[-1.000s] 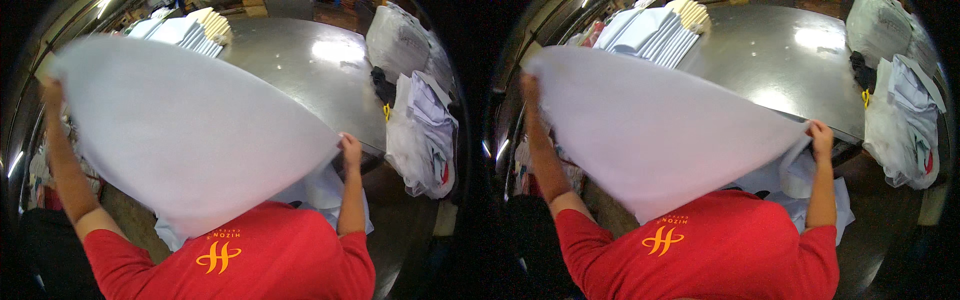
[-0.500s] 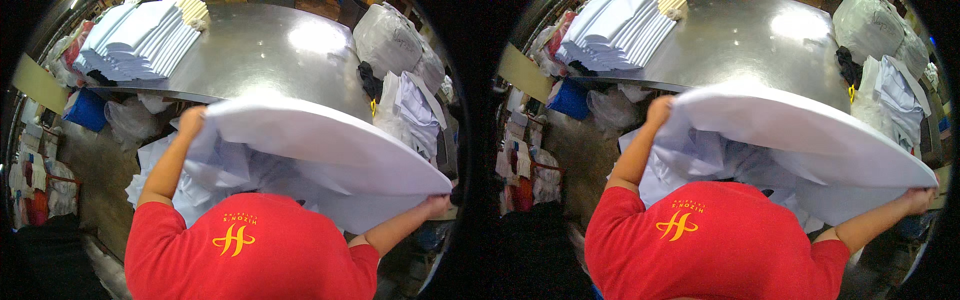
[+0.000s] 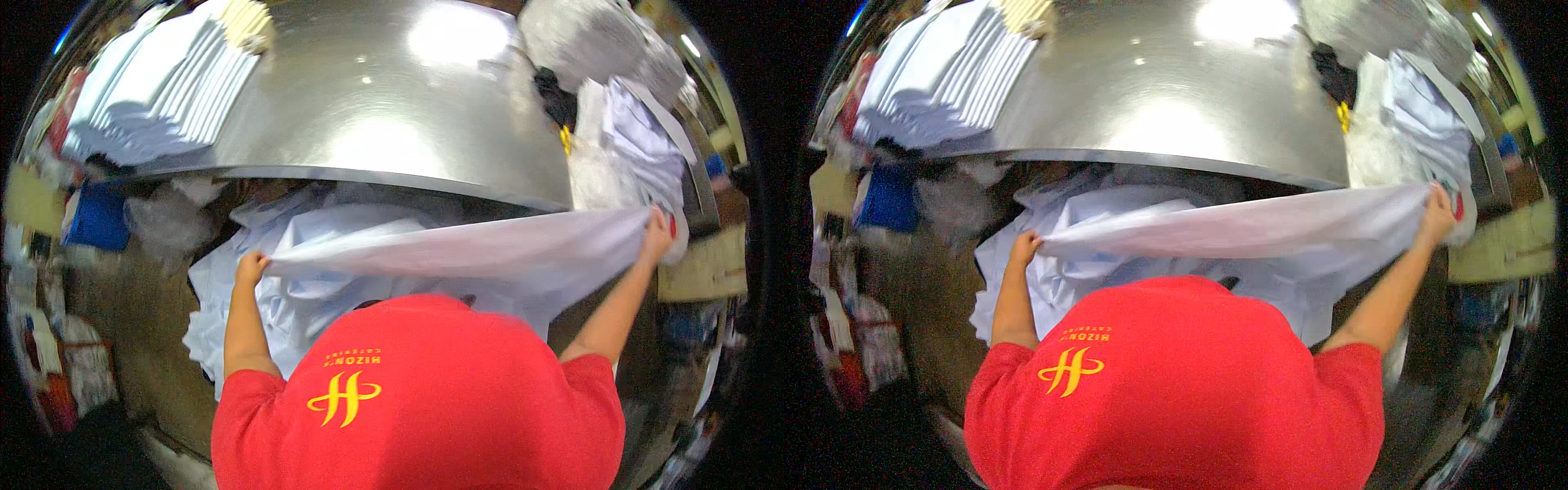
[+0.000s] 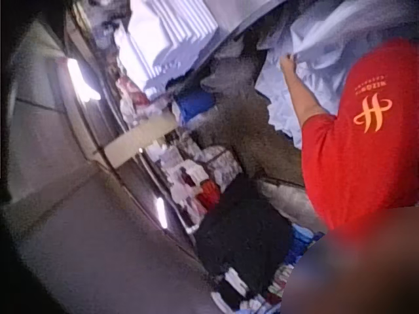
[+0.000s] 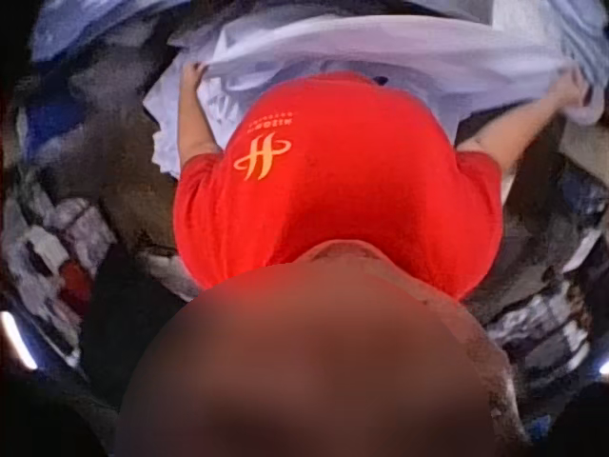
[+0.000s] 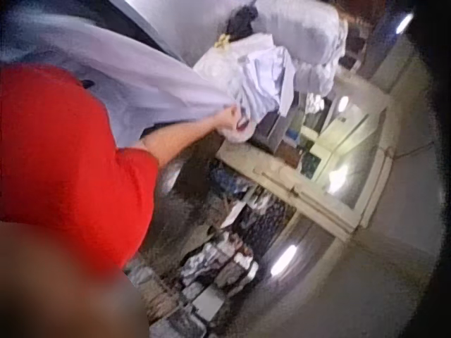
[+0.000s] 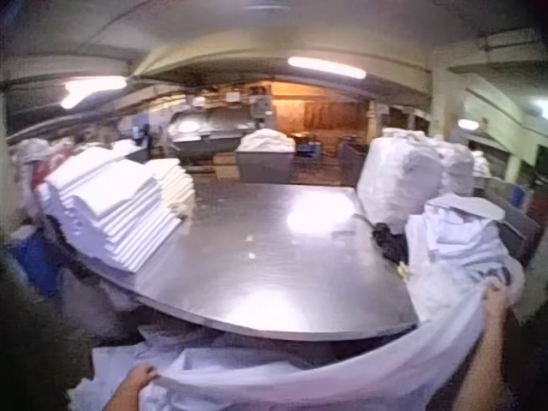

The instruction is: The person unfolds a large white sheet on a metal table, smooths it, and uses yellow-handled scissors to cut along the folded edge. The cut piece is then folded and placed aside.

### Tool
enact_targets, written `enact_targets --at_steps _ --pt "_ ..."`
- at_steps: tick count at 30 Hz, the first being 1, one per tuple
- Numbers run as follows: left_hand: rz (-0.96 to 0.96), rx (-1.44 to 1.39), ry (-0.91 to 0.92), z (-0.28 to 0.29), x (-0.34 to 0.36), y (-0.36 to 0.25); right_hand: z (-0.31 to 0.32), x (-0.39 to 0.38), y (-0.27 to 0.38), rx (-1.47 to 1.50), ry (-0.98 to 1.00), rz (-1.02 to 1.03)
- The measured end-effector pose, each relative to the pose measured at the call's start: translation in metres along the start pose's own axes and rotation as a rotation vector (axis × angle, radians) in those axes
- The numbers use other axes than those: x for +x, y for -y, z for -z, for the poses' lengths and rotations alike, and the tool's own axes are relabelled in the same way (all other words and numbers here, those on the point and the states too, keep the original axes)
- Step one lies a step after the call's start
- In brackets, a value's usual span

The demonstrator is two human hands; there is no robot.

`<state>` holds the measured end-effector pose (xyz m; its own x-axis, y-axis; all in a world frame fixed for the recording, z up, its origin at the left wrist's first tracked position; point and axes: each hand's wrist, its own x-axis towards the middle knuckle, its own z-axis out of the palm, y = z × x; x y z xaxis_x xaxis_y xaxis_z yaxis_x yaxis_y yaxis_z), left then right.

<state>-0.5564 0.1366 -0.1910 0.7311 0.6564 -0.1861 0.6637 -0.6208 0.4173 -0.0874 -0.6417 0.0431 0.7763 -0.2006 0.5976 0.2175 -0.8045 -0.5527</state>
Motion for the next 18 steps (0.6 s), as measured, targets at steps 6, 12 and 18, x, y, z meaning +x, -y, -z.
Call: enact_targets --at_steps 6,12,18 --pt "-0.036 0.17 -0.022 0.038 -0.007 0.027 -0.057 -0.081 -0.001 -0.075 0.281 -0.239" --pt "-0.21 -0.197 -1.085 0.218 0.049 0.003 -0.105 -0.118 0.024 0.072 0.491 -0.33" --pt "-0.123 -0.372 -0.139 0.188 0.131 -0.001 -0.141 -0.119 0.014 -0.154 0.29 -0.421"
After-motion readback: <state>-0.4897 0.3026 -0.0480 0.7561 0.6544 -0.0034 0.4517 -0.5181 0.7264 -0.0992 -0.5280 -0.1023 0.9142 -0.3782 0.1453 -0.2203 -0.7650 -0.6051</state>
